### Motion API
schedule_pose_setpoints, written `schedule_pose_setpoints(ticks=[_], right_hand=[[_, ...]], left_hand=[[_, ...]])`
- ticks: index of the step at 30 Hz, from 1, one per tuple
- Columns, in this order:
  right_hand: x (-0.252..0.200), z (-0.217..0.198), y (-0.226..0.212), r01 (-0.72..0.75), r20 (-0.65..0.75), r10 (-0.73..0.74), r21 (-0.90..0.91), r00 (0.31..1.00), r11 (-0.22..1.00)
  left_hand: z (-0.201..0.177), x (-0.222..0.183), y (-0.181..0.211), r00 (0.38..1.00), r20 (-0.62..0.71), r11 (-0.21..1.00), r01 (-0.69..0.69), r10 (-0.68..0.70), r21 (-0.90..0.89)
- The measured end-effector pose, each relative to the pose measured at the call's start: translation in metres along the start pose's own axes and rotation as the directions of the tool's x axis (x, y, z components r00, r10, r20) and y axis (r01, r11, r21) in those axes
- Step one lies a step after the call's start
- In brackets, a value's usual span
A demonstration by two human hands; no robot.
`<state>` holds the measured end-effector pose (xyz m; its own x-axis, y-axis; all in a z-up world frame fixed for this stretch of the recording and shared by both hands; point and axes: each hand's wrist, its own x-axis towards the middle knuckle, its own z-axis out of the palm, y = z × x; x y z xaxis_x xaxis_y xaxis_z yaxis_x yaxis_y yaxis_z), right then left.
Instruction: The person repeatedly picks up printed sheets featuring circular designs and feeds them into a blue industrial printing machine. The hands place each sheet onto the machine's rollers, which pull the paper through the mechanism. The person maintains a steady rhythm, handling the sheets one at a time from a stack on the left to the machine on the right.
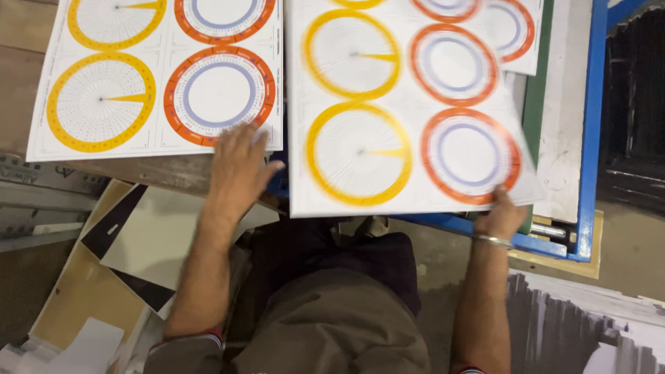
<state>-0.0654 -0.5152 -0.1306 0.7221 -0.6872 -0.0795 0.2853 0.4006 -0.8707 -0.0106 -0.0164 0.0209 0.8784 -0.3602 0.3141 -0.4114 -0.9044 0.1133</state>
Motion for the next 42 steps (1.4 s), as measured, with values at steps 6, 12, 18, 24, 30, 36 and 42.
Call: schedule_pose_setpoints(ticks=[6,12,18,24,30,36,42], right_hand=[[0.02,-0.042,-0.017,-0.062,-0.414,0.049,-0.017,0.909,0.998],[-0.023,-0.087,0.003,-0.05,-0.35,-0.014,-0.173,0.937,0.984],[-0.103,-0.082,-0.005,-0.08,-0.31,0.041,-0.114,0.95,0.99],[-0.081,-0.057,-0.003,0.04,-0.173,-0.063,-0.13,0.983,0.991],[-0.012,-0.029,0.031,0.006,-0.37,-0.016,-0.027,0.929,1.0],[0.021,-0.03,0.055,-0.202,-0.215,0.213,0.072,0.953,0.977],[0.012,-0.033,0.047,-0.386,-0.043,0.383,-0.113,0.923,0.916]], left_hand=[[0.013,0.005,-0.028,0.992,-0.104,0.987,-0.06,0.076,0.148],[0.02,0.002,-0.034,0.979,-0.198,0.996,-0.021,0.037,0.081],[0.01,0.001,-0.033,0.979,-0.201,1.0,-0.029,0.03,0.009],[0.006,0.002,-0.029,0.965,-0.261,0.999,-0.023,0.029,0.028],[0.016,-0.001,-0.034,0.966,-0.257,1.0,0.017,-0.015,0.006],[0.024,-0.001,-0.038,0.966,-0.251,0.998,0.063,-0.062,-0.003],[0.008,0.002,-0.035,0.99,-0.127,0.999,0.052,-0.053,-0.017]])
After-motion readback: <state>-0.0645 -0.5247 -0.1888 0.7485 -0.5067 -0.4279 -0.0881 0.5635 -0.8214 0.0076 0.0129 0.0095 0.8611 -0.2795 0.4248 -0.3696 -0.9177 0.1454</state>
